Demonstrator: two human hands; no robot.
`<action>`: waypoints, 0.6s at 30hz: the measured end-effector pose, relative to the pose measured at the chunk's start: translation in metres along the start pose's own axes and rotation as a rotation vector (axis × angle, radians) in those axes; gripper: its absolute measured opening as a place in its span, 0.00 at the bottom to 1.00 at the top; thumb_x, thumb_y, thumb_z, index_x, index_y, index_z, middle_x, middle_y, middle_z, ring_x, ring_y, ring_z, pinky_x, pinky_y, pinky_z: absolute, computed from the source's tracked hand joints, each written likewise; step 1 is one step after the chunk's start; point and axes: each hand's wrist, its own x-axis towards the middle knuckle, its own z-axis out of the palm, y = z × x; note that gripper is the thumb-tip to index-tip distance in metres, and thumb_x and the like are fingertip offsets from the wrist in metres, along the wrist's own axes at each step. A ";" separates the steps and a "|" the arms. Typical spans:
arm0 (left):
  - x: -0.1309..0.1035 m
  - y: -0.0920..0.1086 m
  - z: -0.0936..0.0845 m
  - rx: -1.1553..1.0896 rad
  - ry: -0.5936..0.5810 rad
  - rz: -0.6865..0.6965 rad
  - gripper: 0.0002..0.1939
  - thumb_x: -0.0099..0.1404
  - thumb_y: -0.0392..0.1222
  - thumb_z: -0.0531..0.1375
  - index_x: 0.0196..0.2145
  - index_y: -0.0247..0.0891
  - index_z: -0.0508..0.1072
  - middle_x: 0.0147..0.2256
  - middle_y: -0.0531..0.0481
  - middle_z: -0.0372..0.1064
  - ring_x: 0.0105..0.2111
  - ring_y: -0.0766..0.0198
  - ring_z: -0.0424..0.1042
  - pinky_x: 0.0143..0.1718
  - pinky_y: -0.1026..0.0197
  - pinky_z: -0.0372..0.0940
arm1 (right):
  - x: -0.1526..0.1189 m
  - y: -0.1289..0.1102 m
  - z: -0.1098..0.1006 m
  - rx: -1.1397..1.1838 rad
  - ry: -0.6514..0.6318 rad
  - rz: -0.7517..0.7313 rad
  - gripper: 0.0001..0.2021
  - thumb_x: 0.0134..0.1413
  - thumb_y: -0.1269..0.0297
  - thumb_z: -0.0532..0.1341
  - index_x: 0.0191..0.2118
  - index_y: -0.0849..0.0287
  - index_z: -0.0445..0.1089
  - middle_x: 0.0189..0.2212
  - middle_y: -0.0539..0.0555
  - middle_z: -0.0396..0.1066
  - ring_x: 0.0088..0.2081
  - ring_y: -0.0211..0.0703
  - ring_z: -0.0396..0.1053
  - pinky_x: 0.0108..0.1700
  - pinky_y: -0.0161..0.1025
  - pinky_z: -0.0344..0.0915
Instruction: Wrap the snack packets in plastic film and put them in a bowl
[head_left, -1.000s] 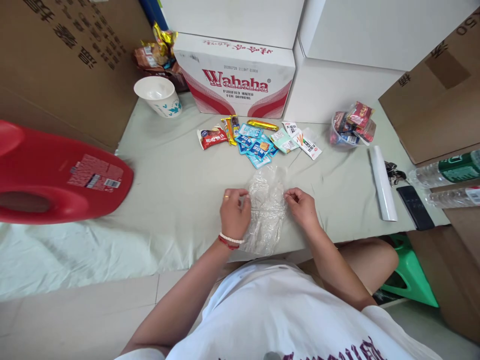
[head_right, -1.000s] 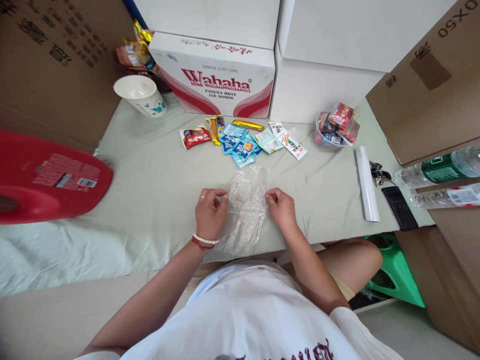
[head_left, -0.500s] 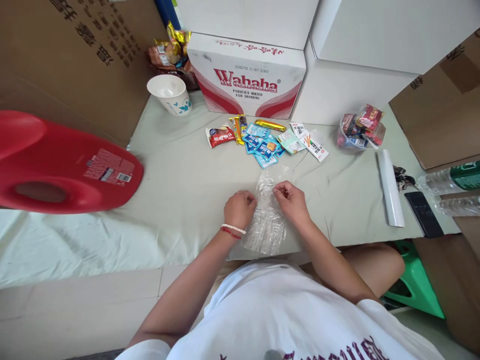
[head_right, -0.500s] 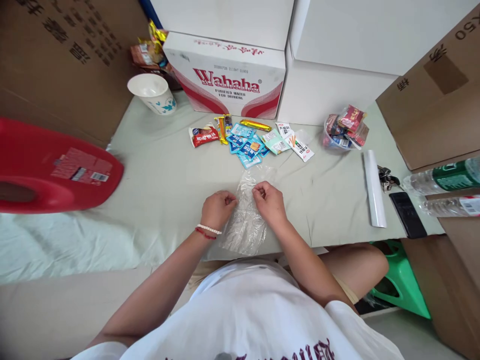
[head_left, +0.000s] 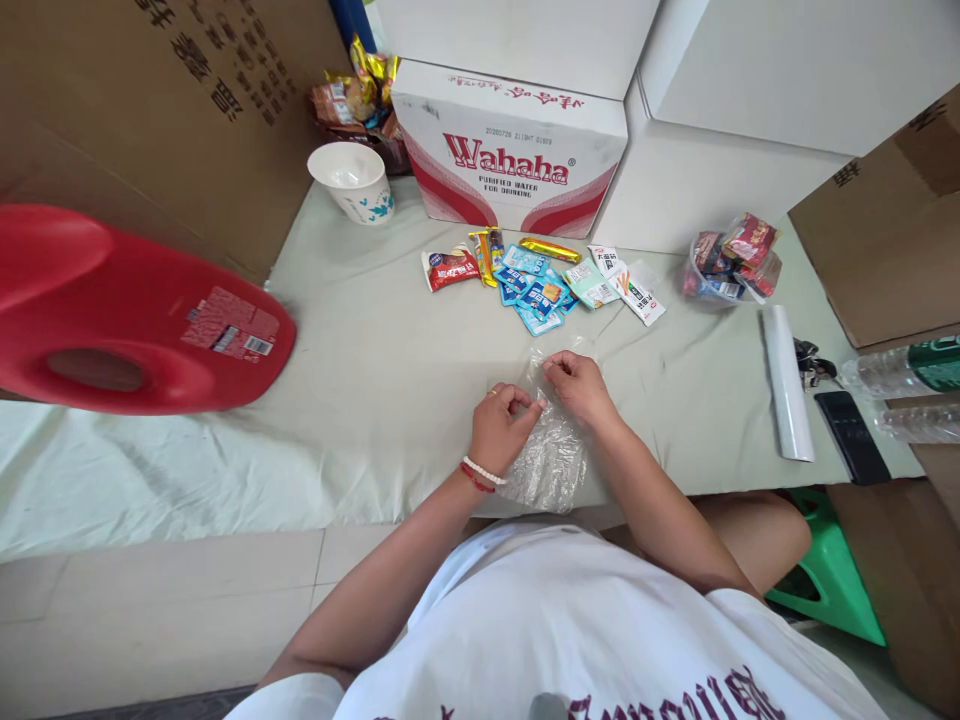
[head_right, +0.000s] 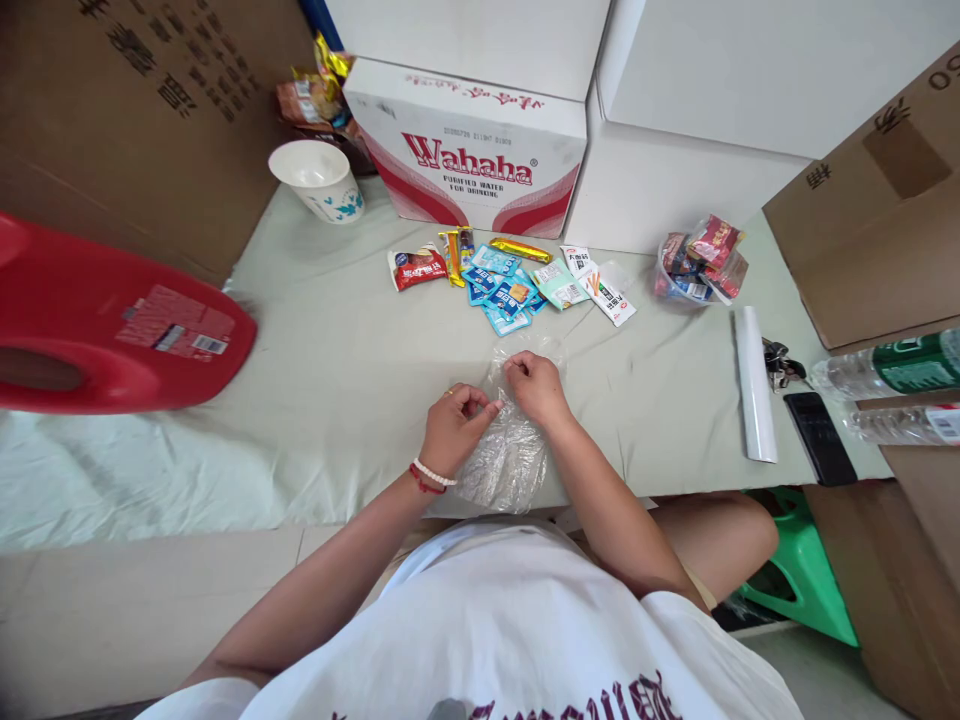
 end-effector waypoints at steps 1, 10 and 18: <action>0.002 -0.002 0.001 -0.073 0.015 -0.013 0.08 0.65 0.43 0.63 0.29 0.38 0.74 0.27 0.53 0.67 0.30 0.63 0.68 0.34 0.61 0.61 | -0.002 0.002 -0.001 0.019 0.008 0.002 0.11 0.57 0.57 0.58 0.32 0.58 0.71 0.25 0.48 0.70 0.27 0.38 0.63 0.31 0.35 0.58; -0.001 -0.006 0.006 -0.123 -0.076 0.151 0.14 0.64 0.31 0.56 0.34 0.41 0.82 0.29 0.51 0.71 0.34 0.62 0.71 0.41 0.59 0.66 | -0.009 -0.010 0.004 -0.298 -0.085 0.038 0.11 0.56 0.58 0.64 0.27 0.58 0.71 0.24 0.50 0.72 0.28 0.39 0.66 0.32 0.36 0.57; 0.001 -0.012 0.007 -0.243 0.129 -0.174 0.17 0.63 0.50 0.65 0.46 0.37 0.76 0.36 0.50 0.72 0.25 0.69 0.64 0.31 0.62 0.63 | -0.013 0.003 -0.001 0.033 -0.191 0.001 0.12 0.54 0.55 0.61 0.32 0.60 0.72 0.23 0.46 0.65 0.25 0.36 0.58 0.29 0.35 0.55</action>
